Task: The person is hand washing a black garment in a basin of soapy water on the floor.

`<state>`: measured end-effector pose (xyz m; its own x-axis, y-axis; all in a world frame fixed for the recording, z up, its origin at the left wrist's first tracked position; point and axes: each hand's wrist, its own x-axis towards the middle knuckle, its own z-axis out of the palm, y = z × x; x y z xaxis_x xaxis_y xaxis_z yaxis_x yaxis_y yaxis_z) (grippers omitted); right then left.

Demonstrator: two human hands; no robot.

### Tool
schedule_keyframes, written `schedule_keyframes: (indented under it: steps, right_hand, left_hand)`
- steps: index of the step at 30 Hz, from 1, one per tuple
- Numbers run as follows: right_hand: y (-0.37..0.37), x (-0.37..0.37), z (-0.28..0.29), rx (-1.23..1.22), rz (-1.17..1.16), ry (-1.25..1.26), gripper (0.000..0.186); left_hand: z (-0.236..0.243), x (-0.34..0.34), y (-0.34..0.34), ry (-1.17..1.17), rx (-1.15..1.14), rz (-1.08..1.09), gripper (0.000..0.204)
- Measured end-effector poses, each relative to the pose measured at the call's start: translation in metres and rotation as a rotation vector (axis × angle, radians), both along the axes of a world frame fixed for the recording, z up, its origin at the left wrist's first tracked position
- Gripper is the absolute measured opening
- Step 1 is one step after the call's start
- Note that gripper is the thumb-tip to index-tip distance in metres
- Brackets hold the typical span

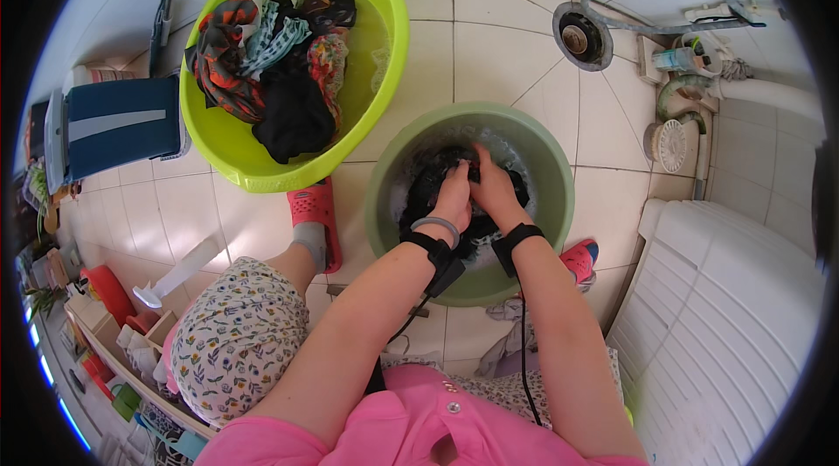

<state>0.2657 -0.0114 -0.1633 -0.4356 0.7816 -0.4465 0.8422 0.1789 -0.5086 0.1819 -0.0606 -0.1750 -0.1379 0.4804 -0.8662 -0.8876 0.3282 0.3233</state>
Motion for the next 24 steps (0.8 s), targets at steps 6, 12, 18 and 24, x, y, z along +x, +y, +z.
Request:
schedule_keyframes:
  steps: [6,12,18,24]
  right_hand:
    - [0.000,0.019,0.062,-0.297,-0.314,0.426,0.025]
    - [-0.012,0.016,0.111,-0.429,-0.321,0.546,0.016]
    - [-0.023,-0.005,0.072,-0.072,-0.568,0.484,0.021]
    - [-0.028,-0.006,0.064,-0.078,-0.475,0.548,0.030]
  left_hand:
    - [0.036,-0.016,0.004,-0.311,0.109,0.017,0.053]
    - [0.047,-0.024,0.011,-0.570,-0.031,0.030,0.049]
    - [0.042,-0.010,-0.003,-0.274,0.051,-0.167,0.022]
    - [0.063,-0.022,0.007,-0.216,0.003,-0.199,0.027]
